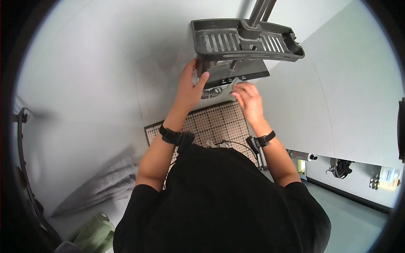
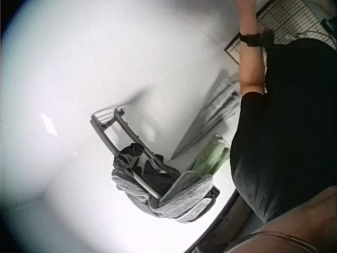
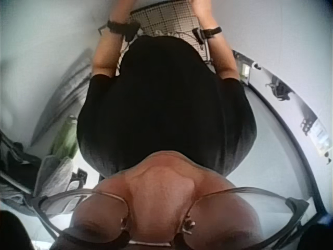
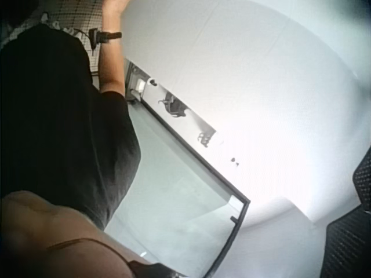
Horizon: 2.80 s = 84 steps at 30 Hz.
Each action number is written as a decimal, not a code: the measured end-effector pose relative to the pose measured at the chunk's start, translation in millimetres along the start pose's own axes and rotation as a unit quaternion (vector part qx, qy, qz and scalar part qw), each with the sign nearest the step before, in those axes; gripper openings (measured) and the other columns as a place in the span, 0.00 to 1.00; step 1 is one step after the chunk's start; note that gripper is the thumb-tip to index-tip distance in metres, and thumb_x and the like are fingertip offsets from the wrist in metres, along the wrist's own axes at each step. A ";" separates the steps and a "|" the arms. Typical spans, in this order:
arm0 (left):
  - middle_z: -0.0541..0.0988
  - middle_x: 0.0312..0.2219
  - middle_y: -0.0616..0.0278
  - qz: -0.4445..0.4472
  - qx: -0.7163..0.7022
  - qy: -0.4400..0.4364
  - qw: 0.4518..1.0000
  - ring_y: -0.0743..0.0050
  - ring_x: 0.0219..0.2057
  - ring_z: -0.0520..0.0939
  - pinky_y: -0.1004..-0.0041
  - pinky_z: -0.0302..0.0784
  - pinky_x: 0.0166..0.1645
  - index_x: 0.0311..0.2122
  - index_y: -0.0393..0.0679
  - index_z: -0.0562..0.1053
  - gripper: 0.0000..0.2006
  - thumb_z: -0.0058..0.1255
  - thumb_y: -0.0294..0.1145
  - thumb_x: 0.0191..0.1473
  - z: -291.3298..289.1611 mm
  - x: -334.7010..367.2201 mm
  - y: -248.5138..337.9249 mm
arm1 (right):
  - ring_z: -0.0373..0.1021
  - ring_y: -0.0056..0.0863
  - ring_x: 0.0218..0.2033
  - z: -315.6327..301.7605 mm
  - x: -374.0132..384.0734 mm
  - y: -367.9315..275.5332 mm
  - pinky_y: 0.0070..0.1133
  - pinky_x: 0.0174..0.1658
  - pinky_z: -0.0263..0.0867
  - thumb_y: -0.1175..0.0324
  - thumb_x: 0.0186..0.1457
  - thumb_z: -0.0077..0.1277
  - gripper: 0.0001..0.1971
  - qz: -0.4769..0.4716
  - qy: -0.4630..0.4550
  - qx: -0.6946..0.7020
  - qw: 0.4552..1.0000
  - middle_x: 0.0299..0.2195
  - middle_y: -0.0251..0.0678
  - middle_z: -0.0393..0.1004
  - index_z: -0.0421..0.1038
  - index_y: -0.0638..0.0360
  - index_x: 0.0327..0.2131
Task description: The person cleans a shower shelf and shower head with a cloth, wiping the surfaces and handling the detachable shower head.
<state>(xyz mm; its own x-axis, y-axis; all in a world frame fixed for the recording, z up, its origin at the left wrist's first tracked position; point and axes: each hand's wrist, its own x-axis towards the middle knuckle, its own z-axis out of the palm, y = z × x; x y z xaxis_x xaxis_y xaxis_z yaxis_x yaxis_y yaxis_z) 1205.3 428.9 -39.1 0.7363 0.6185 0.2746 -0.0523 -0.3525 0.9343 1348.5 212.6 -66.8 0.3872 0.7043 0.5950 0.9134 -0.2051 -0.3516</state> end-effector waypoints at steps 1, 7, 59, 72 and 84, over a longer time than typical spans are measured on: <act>0.73 0.64 0.42 -0.012 -0.011 0.013 1.000 0.50 0.66 0.74 0.55 0.66 0.70 0.71 0.31 0.62 0.36 0.58 0.43 0.68 1.3 -2.5 -0.2 | 0.76 0.41 0.51 5.3 1.7 -7.6 0.35 0.56 0.74 0.67 0.58 0.66 0.12 -0.006 -0.017 0.034 0.999 0.46 0.36 0.82 0.83 0.61 0.43; 0.74 0.64 0.45 -0.028 -0.015 0.034 0.999 0.54 0.66 0.74 0.56 0.68 0.69 0.73 0.33 0.61 0.36 0.57 0.44 0.69 1.3 -13.1 -6.0 | 0.76 0.40 0.52 4.5 9.4 -7.7 0.36 0.57 0.72 0.65 0.58 0.65 0.11 -0.063 -0.024 0.029 0.997 0.47 0.35 0.82 0.83 0.59 0.42; 0.69 0.67 0.47 -0.020 -0.001 -0.014 1.000 0.53 0.68 0.70 0.54 0.68 0.70 0.74 0.35 0.56 0.36 0.58 0.38 0.69 -4.3 -8.1 -12.6 | 0.73 0.38 0.52 1.5 6.0 19.8 0.33 0.55 0.68 0.63 0.59 0.64 0.09 -0.026 0.030 0.002 0.999 0.44 0.29 0.80 0.82 0.53 0.41; 0.82 0.53 0.56 -0.017 0.039 0.007 0.999 0.64 0.56 0.81 0.61 0.72 0.66 0.61 0.36 0.72 0.24 0.62 0.37 0.67 2.2 16.7 -1.0 | 0.75 0.48 0.58 9.1 28.3 47.2 0.39 0.61 0.71 0.70 0.64 0.59 0.07 0.101 0.083 0.019 0.991 0.44 0.46 0.81 0.80 0.65 0.41; 0.82 0.46 0.55 0.043 -0.121 0.130 0.983 0.68 0.45 0.84 0.66 0.79 0.56 0.58 0.36 0.71 0.18 0.61 0.27 0.67 -48.8 0.6 6.1 | 0.75 0.43 0.60 13.4 30.1 39.0 0.36 0.67 0.69 0.69 0.65 0.60 0.11 0.100 0.034 0.042 0.994 0.51 0.43 0.82 0.82 0.62 0.48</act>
<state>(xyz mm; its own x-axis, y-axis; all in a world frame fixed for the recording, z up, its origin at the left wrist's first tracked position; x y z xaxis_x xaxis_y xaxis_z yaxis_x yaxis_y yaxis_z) 1172.4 461.4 -22.2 0.5254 0.7637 0.3752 -0.2892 -0.2544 0.9229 1394.1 234.9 -72.3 0.5694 0.6075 0.5538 0.8053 -0.2769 -0.5243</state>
